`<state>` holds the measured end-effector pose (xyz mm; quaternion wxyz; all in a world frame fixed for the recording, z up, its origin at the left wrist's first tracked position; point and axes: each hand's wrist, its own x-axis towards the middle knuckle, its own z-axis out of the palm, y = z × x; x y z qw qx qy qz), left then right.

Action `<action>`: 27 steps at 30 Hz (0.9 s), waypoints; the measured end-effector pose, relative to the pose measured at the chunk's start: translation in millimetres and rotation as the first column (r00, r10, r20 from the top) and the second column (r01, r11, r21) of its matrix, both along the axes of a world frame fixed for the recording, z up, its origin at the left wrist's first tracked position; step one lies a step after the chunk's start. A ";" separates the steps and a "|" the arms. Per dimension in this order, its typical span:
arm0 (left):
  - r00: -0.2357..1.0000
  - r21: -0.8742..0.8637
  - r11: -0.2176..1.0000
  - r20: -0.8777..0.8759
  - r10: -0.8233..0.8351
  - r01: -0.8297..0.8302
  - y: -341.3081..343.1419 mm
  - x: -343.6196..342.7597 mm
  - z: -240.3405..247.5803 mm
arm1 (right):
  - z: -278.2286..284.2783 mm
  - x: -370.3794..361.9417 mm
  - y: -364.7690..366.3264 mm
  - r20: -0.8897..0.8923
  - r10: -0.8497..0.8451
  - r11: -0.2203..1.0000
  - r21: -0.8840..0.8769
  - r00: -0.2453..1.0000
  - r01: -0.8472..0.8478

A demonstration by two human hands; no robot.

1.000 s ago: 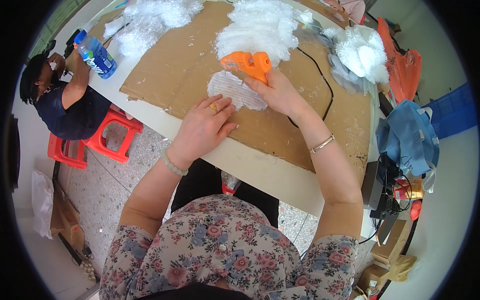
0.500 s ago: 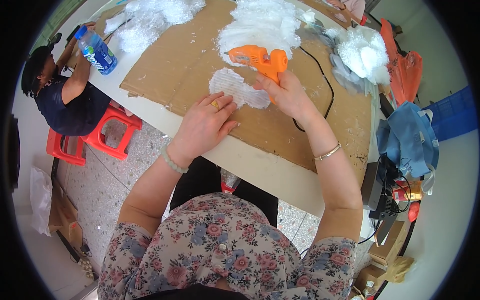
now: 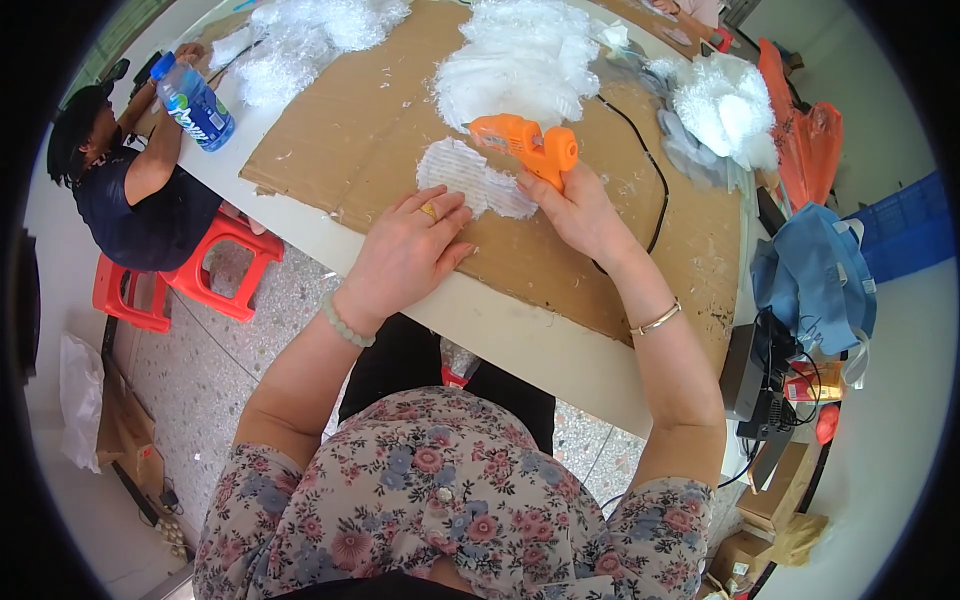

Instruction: Applying hot glue to paper templates and attaching white stuffing material to create a cloud-like craft.

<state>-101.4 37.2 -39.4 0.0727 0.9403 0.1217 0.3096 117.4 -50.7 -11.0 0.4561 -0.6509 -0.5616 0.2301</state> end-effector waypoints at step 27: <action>1.000 -0.005 1.000 -0.014 -0.017 0.017 -4.5 0.4 9.1 | 26.2 -48.2 14.5 0.815 -0.247 0.877 0.419 0.525 -0.237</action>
